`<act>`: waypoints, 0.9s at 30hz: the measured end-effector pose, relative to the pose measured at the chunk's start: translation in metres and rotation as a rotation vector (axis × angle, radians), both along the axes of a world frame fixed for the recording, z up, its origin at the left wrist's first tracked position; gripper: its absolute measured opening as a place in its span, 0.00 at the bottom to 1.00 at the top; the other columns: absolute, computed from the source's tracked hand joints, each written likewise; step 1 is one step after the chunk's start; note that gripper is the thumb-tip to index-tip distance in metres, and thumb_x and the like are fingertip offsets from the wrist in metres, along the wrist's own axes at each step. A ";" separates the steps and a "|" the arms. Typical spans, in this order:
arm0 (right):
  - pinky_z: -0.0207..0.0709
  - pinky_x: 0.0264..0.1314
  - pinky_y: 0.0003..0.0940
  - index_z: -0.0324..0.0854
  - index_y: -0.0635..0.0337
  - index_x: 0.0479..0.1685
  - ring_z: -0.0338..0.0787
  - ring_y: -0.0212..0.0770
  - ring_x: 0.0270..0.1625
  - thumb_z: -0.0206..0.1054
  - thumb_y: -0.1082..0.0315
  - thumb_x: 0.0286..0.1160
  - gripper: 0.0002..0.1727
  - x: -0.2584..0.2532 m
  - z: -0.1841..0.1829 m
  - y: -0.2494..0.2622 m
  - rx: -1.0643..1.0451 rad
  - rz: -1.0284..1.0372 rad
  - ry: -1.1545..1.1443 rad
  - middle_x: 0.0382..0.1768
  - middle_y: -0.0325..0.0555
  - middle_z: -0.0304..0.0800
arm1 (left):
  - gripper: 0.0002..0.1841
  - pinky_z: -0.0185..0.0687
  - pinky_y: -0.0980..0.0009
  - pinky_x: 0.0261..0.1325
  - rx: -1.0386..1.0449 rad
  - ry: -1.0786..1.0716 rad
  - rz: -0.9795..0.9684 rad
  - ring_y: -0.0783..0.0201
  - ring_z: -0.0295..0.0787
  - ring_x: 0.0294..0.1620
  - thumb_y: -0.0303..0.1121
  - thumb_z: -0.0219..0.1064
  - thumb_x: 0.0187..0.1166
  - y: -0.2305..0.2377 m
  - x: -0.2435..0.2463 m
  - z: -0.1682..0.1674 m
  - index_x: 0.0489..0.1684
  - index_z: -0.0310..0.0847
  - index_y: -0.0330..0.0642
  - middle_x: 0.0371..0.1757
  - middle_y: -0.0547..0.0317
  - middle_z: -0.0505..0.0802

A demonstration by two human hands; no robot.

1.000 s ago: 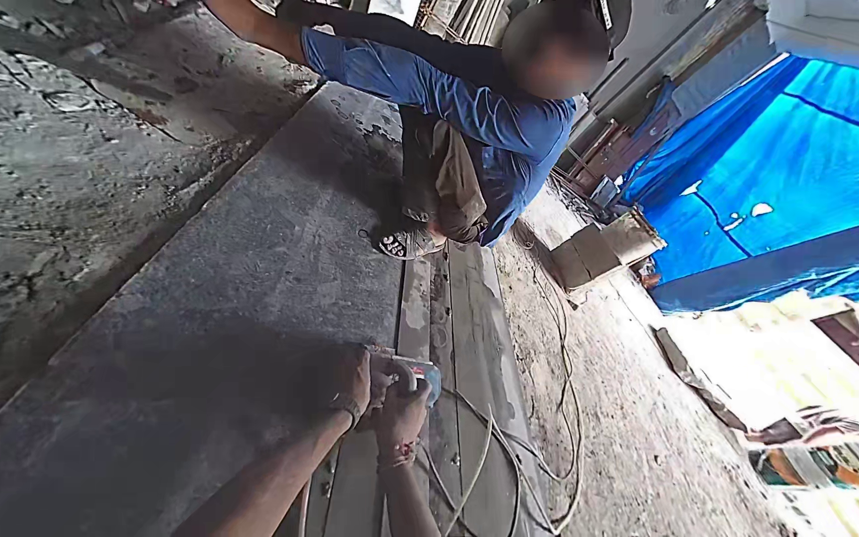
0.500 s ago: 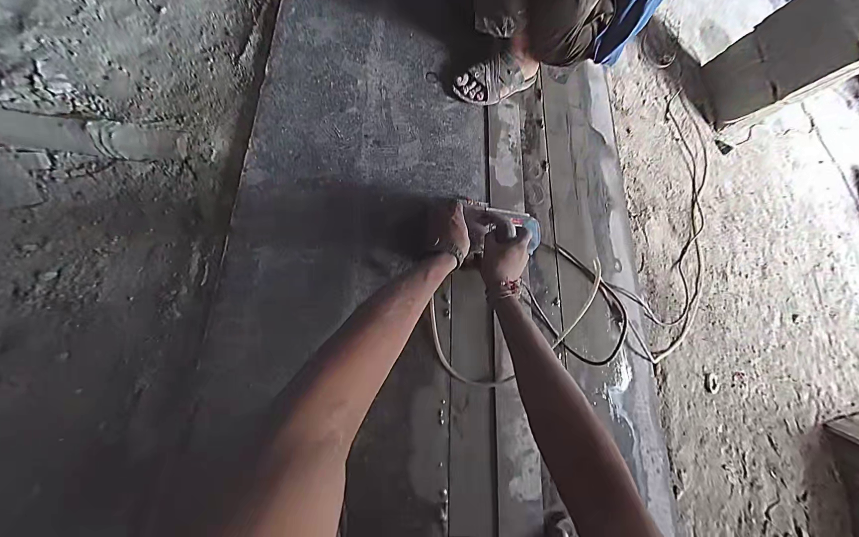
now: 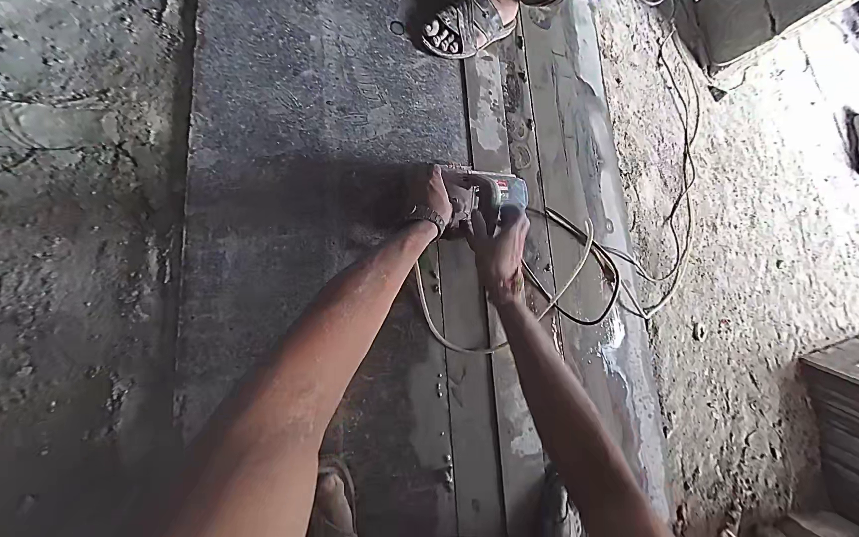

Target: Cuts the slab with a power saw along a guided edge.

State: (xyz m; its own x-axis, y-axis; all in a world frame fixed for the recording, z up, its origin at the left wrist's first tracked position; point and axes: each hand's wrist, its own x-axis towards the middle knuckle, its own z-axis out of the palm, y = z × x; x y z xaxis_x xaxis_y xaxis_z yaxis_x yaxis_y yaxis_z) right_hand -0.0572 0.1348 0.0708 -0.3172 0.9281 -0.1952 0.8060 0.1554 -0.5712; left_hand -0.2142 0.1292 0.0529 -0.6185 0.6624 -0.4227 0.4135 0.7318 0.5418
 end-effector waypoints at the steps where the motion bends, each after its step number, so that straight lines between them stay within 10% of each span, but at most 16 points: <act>1: 0.79 0.71 0.54 0.72 0.62 0.74 0.83 0.58 0.70 0.67 0.46 0.81 0.33 0.019 -0.001 -0.016 0.058 -0.058 0.043 0.69 0.62 0.80 | 0.45 0.65 0.37 0.82 -0.002 -0.006 0.000 0.31 0.65 0.86 0.33 0.82 0.65 0.000 -0.001 0.000 0.86 0.63 0.33 0.83 0.29 0.73; 7: 0.73 0.74 0.56 0.85 0.71 0.58 0.84 0.63 0.68 0.60 0.66 0.87 0.16 0.145 -0.067 -0.094 0.147 -0.536 -0.149 0.60 0.66 0.87 | 0.42 0.65 0.38 0.82 0.022 0.010 -0.012 0.31 0.68 0.83 0.30 0.81 0.64 0.000 -0.003 0.002 0.83 0.66 0.31 0.79 0.28 0.76; 16: 0.59 0.89 0.57 0.79 0.62 0.78 0.73 0.56 0.85 0.54 0.58 0.90 0.26 0.113 -0.065 -0.031 0.074 0.241 -0.468 0.82 0.56 0.76 | 0.42 0.65 0.39 0.81 -0.023 0.024 -0.004 0.31 0.64 0.85 0.31 0.81 0.64 0.008 -0.005 0.002 0.84 0.67 0.33 0.82 0.28 0.72; 27: 0.47 0.93 0.57 0.64 0.49 0.91 0.61 0.52 0.91 0.59 0.48 0.81 0.37 0.091 -0.027 -0.007 -0.299 0.382 -0.652 0.90 0.48 0.62 | 0.40 0.65 0.42 0.83 -0.045 -0.041 -0.052 0.32 0.64 0.86 0.34 0.80 0.68 0.010 -0.015 0.010 0.84 0.68 0.34 0.85 0.29 0.69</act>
State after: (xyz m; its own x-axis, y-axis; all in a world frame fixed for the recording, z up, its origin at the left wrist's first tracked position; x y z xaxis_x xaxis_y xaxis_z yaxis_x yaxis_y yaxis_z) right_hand 0.0341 0.1274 0.0440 -0.3384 0.6586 -0.6721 0.9133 0.4019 -0.0660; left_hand -0.2293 0.1388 0.0626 -0.5657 0.6728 -0.4768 0.4297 0.7340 0.5259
